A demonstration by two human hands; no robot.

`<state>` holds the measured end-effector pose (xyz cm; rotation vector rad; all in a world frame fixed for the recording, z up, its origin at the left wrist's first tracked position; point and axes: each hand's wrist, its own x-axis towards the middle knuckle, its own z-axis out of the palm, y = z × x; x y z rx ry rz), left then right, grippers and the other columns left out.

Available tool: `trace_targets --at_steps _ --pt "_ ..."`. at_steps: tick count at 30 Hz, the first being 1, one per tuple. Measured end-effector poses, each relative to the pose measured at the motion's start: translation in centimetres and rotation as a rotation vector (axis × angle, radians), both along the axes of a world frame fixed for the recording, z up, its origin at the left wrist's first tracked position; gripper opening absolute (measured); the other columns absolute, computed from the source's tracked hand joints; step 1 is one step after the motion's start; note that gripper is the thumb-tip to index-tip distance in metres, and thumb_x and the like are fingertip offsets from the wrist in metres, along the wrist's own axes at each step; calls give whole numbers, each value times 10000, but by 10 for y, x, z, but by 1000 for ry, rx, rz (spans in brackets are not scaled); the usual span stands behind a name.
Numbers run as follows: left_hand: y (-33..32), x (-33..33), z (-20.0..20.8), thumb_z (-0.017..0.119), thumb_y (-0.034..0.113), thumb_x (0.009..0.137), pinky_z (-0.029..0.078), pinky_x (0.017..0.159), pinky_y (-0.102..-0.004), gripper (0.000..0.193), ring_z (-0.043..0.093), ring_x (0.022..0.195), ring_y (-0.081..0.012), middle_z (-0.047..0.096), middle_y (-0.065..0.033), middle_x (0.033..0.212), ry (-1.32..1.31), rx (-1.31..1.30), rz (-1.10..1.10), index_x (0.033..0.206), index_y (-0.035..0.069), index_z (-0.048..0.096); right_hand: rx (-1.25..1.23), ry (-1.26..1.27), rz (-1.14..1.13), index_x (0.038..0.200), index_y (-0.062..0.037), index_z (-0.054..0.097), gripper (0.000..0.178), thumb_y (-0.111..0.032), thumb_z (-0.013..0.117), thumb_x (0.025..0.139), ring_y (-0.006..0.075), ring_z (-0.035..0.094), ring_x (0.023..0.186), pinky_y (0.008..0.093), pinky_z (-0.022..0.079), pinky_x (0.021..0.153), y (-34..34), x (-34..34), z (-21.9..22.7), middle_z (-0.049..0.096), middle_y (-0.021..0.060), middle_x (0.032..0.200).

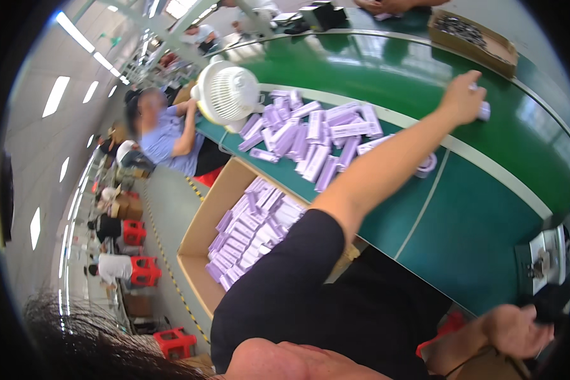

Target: Assembling plastic electronic component housings using an electric screwdriver at an assembly line.

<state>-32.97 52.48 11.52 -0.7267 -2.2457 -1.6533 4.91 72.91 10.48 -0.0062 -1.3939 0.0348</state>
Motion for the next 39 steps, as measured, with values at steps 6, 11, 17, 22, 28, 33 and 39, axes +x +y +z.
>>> trace_targets --at_steps 6,11,17,22,28,33,39 --pt "-151 88 9 637 171 1054 585 837 -302 261 708 912 -155 738 -73 1108 87 7 -21 1237 2 714 -373 -911 554 1243 -47 679 339 -63 756 913 330 638 1217 403 499 1043 -119 -88 20 660 156 1315" --pt "-224 156 13 731 212 957 564 757 -390 212 715 896 -303 740 -134 945 35 -485 189 1055 25 752 -237 -1203 623 1320 -53 630 540 -238 826 852 388 593 1198 465 505 1006 -139 -134 -4 602 173 1337" --pt "-250 206 -13 827 378 875 547 690 -467 422 701 821 -355 720 -126 882 -94 -914 372 1089 40 692 -220 -1352 628 1426 -98 594 662 -356 824 861 353 577 1244 469 475 1043 -197 -177 -21 574 162 1417" --pt "-258 217 -34 858 364 850 558 684 -461 574 720 793 -342 739 -133 897 -291 -849 331 1261 79 575 -243 -1332 764 1387 -114 597 607 -249 824 840 361 607 1180 457 503 1003 -203 -189 -47 603 150 1330" --pt "-273 222 -36 747 118 981 560 761 -273 229 711 887 -136 739 -68 997 -464 -309 78 1181 29 680 -448 -1389 983 1234 -84 572 473 -84 774 807 386 640 1073 429 549 899 -162 -125 -22 596 149 1257" --pt "-274 226 -22 682 64 1029 508 812 -231 236 639 911 -72 707 -5 1040 -647 -125 -144 1258 8 687 -362 -1307 1033 1364 -139 636 593 -50 768 793 344 632 1116 402 545 915 -131 -72 -40 584 144 1288" --pt "-264 232 -17 691 65 1026 463 784 -216 251 594 888 -54 689 23 998 -702 -177 -230 1271 21 712 -320 -1224 913 1359 -165 695 573 -53 787 805 349 620 1167 417 550 946 -131 -50 -56 571 169 1329"
